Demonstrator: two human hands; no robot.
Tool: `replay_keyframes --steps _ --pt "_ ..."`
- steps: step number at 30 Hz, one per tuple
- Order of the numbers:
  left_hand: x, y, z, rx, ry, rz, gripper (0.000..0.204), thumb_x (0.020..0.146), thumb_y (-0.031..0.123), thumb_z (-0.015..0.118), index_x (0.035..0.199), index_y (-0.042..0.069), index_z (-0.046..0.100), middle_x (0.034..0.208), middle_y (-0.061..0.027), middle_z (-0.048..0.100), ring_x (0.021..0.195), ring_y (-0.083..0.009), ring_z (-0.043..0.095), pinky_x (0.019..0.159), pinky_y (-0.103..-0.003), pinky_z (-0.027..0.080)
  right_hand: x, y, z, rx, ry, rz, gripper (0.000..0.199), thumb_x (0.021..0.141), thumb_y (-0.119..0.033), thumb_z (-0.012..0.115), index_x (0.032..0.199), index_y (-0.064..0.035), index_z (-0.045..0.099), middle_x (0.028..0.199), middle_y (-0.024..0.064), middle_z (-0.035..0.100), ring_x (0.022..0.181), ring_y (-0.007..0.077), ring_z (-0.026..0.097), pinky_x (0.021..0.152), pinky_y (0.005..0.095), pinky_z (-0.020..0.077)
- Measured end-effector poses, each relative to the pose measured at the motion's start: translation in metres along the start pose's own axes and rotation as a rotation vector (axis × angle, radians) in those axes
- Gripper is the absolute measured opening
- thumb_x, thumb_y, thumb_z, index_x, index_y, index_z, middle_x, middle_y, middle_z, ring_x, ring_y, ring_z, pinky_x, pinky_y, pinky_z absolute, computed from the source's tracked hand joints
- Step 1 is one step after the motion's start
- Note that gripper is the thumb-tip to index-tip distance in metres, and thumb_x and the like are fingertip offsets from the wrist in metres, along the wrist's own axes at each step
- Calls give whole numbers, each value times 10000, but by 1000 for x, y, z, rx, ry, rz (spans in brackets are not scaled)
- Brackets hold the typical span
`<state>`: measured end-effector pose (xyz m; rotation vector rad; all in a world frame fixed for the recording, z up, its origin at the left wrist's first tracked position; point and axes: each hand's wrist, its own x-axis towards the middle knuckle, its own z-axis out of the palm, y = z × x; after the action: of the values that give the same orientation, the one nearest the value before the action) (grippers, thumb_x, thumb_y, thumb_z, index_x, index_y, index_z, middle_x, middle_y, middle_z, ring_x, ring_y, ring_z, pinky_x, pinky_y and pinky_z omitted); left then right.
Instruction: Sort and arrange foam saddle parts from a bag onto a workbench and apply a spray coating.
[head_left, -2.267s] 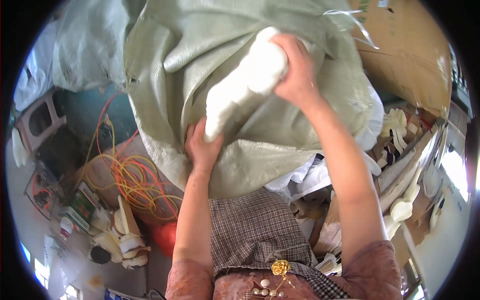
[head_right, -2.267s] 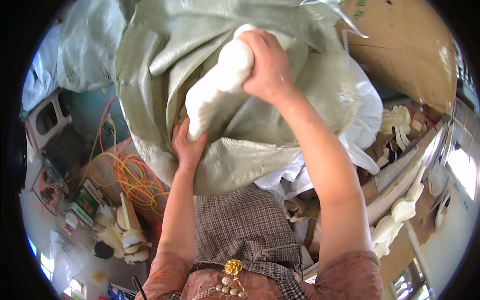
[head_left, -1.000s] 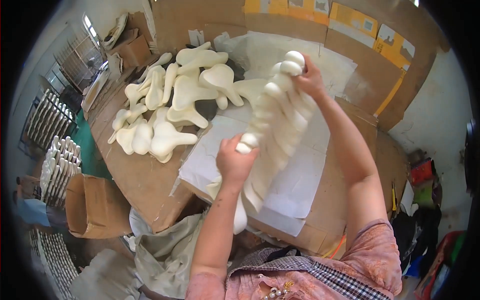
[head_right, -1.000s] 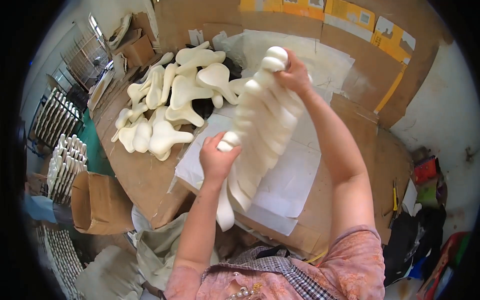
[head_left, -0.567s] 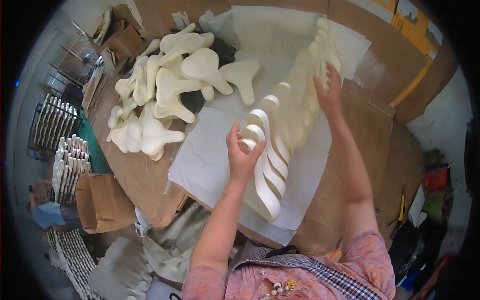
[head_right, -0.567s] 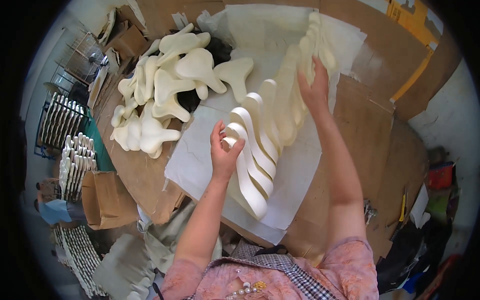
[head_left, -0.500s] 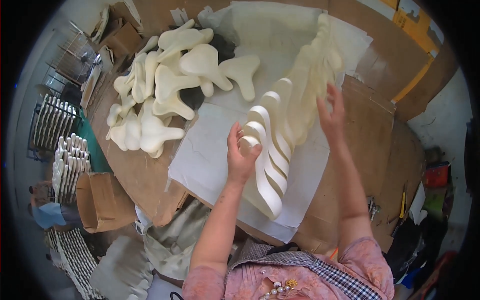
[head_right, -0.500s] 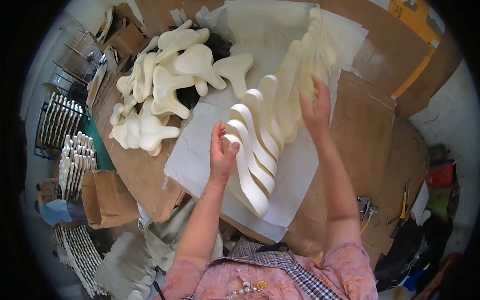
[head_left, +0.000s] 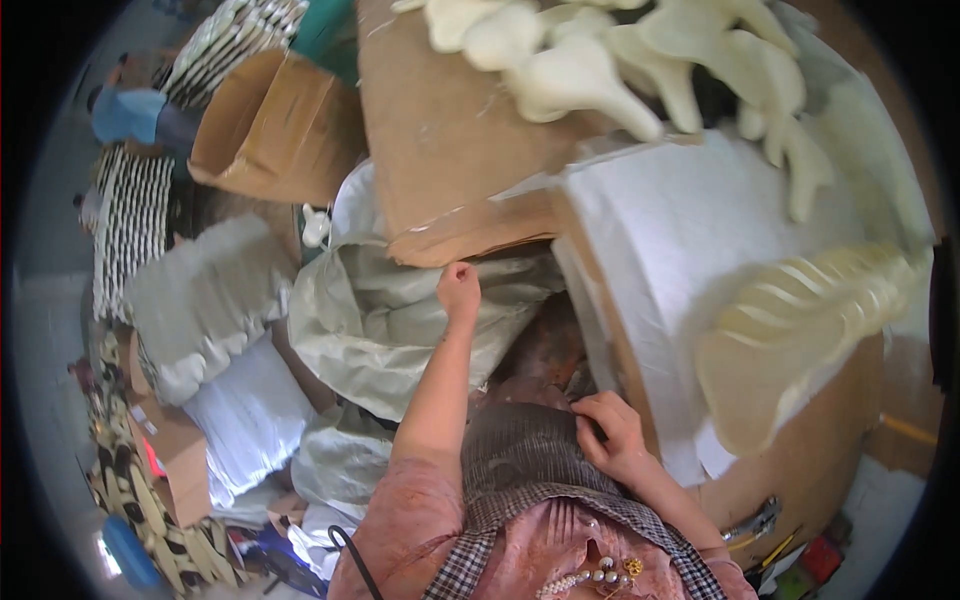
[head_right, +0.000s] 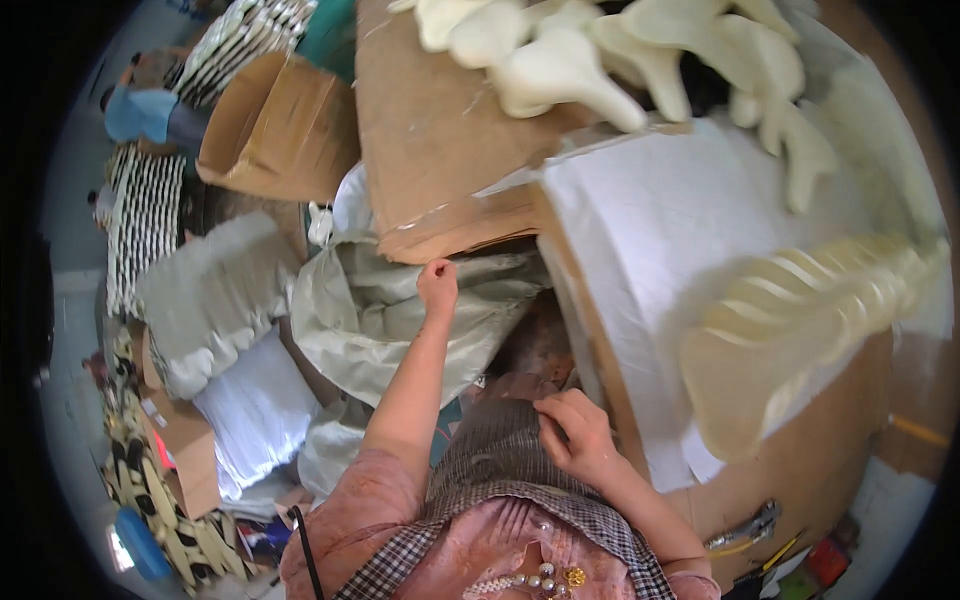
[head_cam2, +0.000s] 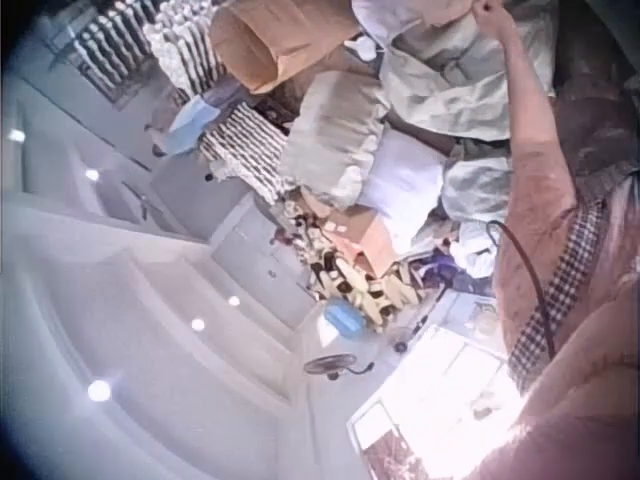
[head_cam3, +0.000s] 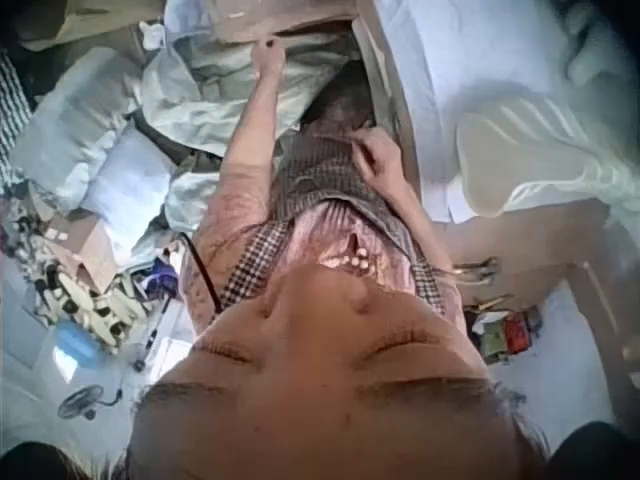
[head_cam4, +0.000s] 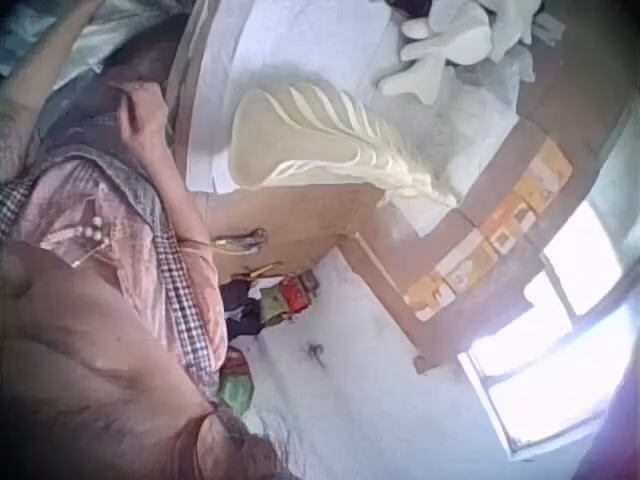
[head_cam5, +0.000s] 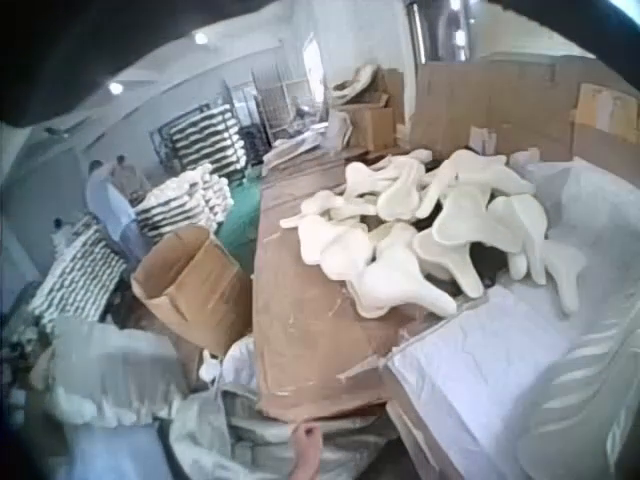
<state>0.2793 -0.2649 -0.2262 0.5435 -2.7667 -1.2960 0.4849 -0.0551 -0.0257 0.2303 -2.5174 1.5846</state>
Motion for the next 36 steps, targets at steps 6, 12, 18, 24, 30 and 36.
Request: replay_keyframes --steps 6,12,18,24,30,36 --pt "54 -205 -52 458 -341 -205 295 795 334 579 1001 129 630 1134 -93 569 1019 -282 563 861 -473 429 85 101 216 132 -303 93 151 746 29 578 895 7 587 817 173 587 741 352 578 653 401 472" --pt "68 -331 -180 795 -667 -462 787 741 606 525 1366 147 385 1473 -115 251 1290 -281 374 1027 -504 306 168 212 456 -264 -1026 65 421 824 -154 534 1234 -69 491 1227 196 518 1157 337 472 982 407 378" --pt "54 -493 -478 1194 -584 -889 679 765 551 546 1256 82 528 1235 -159 553 1132 -289 541 952 -408 422 269 216 581 -779 -1299 49 444 899 -179 358 1334 -124 431 1387 118 408 1247 291 416 1029 383 347" --pt "110 -459 -358 533 71 -302 309 763 88 493 1032 105 642 1064 -146 625 981 -322 590 864 -392 463 219 145 685 -619 -1334 -800 134 780 -95 531 825 -20 632 864 211 638 842 324 635 726 443 517" --pt "147 -496 -189 -2 113 -380 353 731 99 532 1075 77 606 1039 -190 618 1014 -354 564 892 -422 448 248 174 784 -837 -1639 -731 158 756 -113 574 854 -16 652 904 172 654 873 313 638 709 406 526" --pt "144 -591 -149 296 497 -147 403 709 222 595 1077 57 596 1065 -199 606 998 -381 560 875 -426 458 254 211 841 -427 -1567 -1417 245 755 -91 505 979 -75 602 985 102 581 980 292 499 867 370 411"
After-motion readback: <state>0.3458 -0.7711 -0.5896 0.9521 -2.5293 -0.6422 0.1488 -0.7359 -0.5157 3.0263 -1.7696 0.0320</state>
